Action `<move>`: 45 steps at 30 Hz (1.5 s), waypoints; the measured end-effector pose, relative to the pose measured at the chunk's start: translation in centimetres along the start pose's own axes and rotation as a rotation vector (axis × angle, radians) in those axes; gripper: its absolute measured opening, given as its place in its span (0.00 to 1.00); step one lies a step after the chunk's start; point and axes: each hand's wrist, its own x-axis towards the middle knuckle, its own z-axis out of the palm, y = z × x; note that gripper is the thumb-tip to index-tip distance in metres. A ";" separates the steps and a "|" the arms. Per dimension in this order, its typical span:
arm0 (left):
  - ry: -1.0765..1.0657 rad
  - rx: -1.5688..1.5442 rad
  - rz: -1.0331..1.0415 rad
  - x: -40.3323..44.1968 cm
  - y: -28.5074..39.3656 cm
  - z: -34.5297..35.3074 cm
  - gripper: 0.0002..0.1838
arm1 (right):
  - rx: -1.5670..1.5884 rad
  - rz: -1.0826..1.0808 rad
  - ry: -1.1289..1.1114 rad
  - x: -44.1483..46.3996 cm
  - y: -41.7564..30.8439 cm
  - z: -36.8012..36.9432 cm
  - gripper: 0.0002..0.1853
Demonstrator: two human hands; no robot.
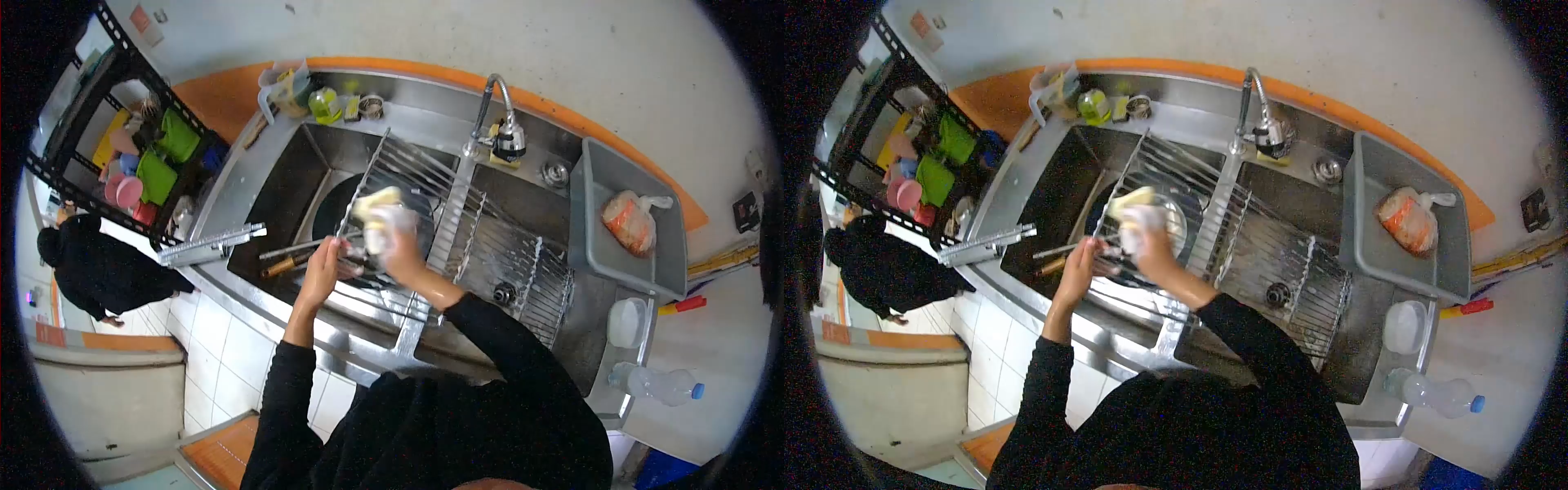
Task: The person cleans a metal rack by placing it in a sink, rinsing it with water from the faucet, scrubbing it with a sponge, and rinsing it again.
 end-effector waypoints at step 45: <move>0.196 0.212 0.056 -0.2 -1.1 0.3 0.20 | -0.273 0.816 0.525 -11.5 19.6 -14.7 0.15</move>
